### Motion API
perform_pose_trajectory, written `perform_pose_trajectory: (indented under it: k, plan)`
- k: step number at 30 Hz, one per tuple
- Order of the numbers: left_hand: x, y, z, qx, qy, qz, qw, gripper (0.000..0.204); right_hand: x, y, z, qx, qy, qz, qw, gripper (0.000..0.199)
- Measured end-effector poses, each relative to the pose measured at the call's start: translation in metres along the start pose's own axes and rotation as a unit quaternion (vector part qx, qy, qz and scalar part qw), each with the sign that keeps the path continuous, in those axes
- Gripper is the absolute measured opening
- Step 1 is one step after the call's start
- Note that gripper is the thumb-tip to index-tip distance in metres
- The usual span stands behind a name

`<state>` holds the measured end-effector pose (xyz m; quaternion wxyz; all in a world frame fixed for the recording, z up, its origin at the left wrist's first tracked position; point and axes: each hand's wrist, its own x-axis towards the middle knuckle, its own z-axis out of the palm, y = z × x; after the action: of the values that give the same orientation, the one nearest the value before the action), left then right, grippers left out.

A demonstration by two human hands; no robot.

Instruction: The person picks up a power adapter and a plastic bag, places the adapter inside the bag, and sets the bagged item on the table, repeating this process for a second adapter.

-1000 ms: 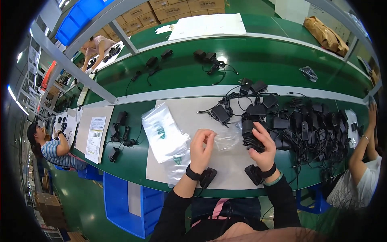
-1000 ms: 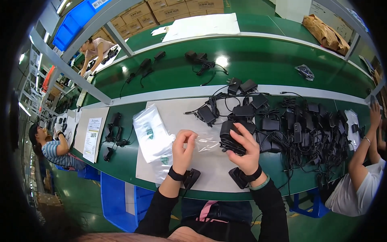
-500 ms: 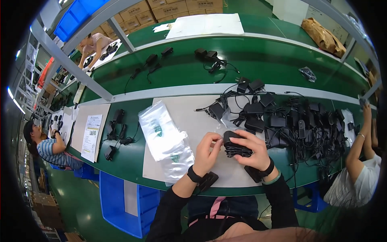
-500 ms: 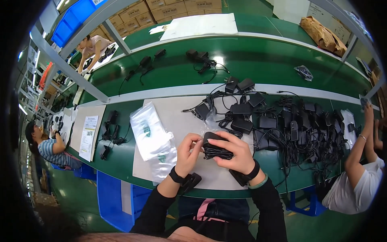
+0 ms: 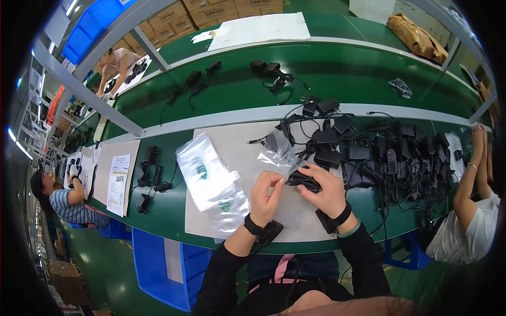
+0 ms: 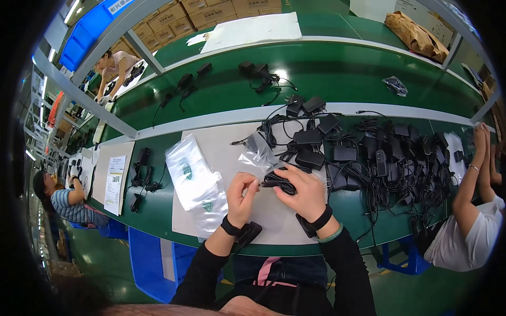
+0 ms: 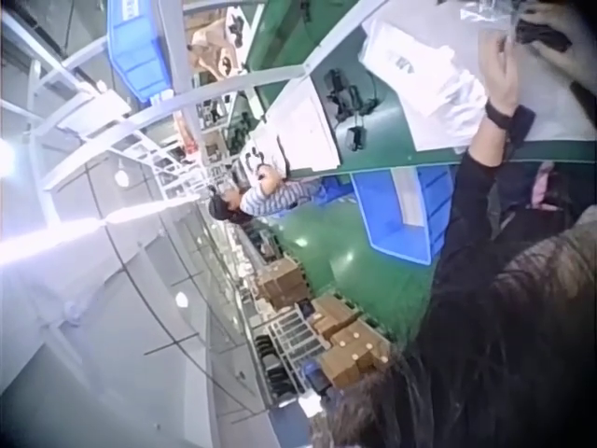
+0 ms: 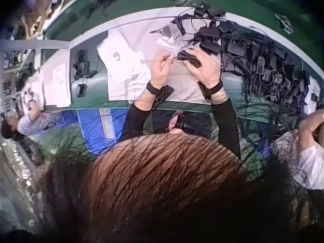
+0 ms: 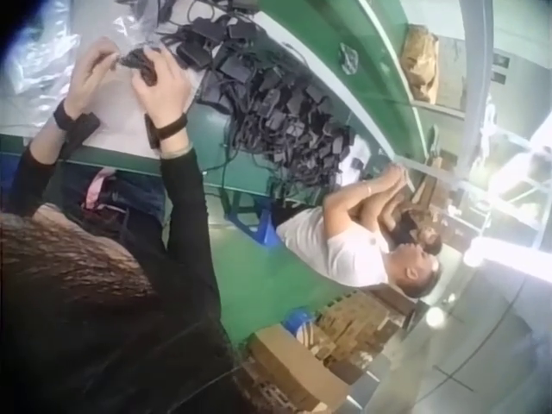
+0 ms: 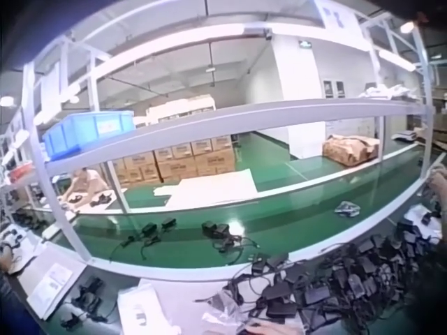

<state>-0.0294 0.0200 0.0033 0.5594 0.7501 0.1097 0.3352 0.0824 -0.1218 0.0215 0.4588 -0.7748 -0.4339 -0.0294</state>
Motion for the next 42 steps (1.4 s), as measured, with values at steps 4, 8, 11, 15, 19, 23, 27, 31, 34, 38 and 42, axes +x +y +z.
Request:
perform_pose_trajectory:
  k: [4,8,11,15,19,23,27,31,34,38,42]
  plan:
    - [0.0,0.007,0.005,0.036,-0.009,0.026,0.999,0.004,0.0,-0.002,0.0,-0.082,0.025,-0.033,0.996,0.037]
    - [0.0,0.011,0.014,0.222,-0.031,0.226,0.948,0.011,0.001,-0.002,0.001,-0.173,0.035,-0.083,0.981,0.038]
    - [0.0,0.017,0.019,0.239,-0.054,0.272,0.931,0.014,0.001,0.001,0.002,-0.185,0.045,-0.094,0.977,0.04]
    - [0.003,0.017,0.019,0.218,-0.051,0.291,0.93,0.017,0.002,0.0,0.001,-0.176,0.065,-0.099,0.977,0.042]
    - [0.003,0.011,0.018,0.189,-0.005,0.246,0.951,0.016,0.004,-0.006,0.006,-0.21,0.058,-0.113,0.969,0.042]
    - [0.005,0.016,0.018,0.238,-0.055,0.276,0.929,0.014,0.004,-0.002,0.007,-0.173,0.04,-0.08,0.981,0.042]
    - [0.008,0.016,0.021,0.238,-0.085,0.257,0.933,0.011,0.002,0.015,0.005,0.045,0.046,0.039,0.997,0.044]
    - [0.009,0.014,0.018,0.207,-0.102,0.253,0.939,0.01,-0.001,0.018,0.004,0.272,0.029,0.148,0.95,0.047]
    - [0.006,0.017,0.014,0.179,-0.103,0.225,0.952,0.009,-0.002,0.011,0.003,0.233,0.022,0.094,0.968,0.049]
    - [0.002,0.024,0.014,0.126,-0.087,0.128,0.98,0.008,0.002,0.007,0.006,0.106,0.038,-0.03,0.993,0.051]
    - [0.0,0.023,0.014,0.132,-0.13,0.097,0.978,0.01,0.001,0.008,0.006,0.066,0.015,-0.048,0.997,0.053]
